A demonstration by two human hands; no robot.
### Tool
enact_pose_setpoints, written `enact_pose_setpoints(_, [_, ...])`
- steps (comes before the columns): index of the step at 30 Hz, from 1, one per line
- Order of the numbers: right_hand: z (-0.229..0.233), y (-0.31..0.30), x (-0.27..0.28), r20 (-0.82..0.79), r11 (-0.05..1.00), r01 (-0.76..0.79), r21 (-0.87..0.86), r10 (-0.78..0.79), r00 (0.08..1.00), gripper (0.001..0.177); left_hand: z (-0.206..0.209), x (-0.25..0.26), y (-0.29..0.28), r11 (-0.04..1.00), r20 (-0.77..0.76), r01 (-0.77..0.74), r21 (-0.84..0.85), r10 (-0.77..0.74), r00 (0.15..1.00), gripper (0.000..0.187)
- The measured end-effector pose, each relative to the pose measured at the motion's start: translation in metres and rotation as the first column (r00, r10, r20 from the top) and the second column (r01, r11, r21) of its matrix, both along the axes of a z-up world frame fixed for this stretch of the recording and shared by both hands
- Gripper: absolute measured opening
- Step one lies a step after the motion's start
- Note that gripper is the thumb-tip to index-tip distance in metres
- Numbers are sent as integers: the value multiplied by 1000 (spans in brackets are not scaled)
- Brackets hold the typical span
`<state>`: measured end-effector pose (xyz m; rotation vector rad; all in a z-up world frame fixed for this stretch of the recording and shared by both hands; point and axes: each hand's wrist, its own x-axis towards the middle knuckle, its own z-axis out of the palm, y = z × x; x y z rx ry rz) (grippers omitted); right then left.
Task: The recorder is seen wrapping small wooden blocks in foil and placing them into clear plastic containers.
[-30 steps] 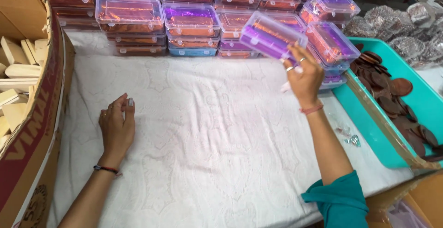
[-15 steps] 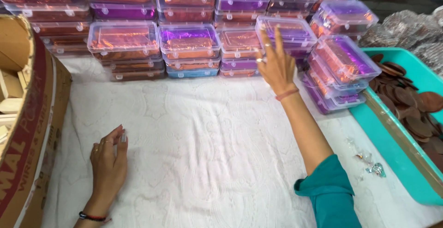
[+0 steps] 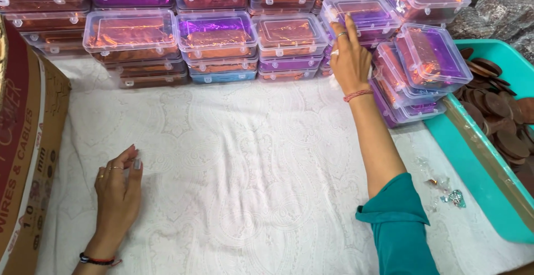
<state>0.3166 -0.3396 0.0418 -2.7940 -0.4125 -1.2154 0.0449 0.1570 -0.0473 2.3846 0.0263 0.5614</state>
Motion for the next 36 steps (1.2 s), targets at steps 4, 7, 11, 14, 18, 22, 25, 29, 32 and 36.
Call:
enact_pose_setpoints(4, [19, -17, -25, -43, 998, 45, 50, -43, 998, 49, 3, -1, -5, 1000, -23, -6, -10, 6, 1000, 41])
enact_pose_setpoints(7, [30, -63, -39, 131, 956, 289, -48, -281, 951, 59, 7, 0, -10, 999, -70, -11, 32, 13, 997, 46])
enact_pose_setpoints(11, [35, -118, -71, -54, 849, 508, -143, -519, 853, 53, 11, -3, -18, 974, -101, 18, 227, 5, 995, 59])
enact_pose_setpoints(14, [27, -128, -101, -97, 874, 452, -178, -473, 876, 34, 8, -6, -21, 963, -89, 44, 266, -21, 996, 64])
enact_pose_setpoints(18, [25, -118, -119, 27, 938, 313, -148, -313, 949, 39, 2, -5, -19, 947, -50, 58, 315, -44, 998, 66])
enact_pose_setpoints(22, [46, -79, -139, -63, 890, 407, -206, -427, 902, 63, 5, -7, -21, 941, -28, 73, 331, -68, 997, 66])
enact_pose_setpoints(25, [36, -87, -136, -118, 829, 488, -272, -532, 838, 79, 3, -9, -21, 951, -44, 76, 301, -65, 997, 67])
enact_pose_setpoints(29, [23, -99, -129, -54, 795, 530, -294, -567, 822, 80, 1, -11, -21, 942, -31, 71, 327, -64, 997, 67])
enact_pose_setpoints(32, [27, -98, -134, -54, 786, 547, -288, -584, 810, 80, 3, -10, -22, 939, -29, 73, 336, -67, 997, 67])
enact_pose_setpoints(36, [28, -100, -136, -79, 796, 544, -266, -581, 810, 80, 4, -10, -23, 935, -37, 72, 348, -64, 997, 67])
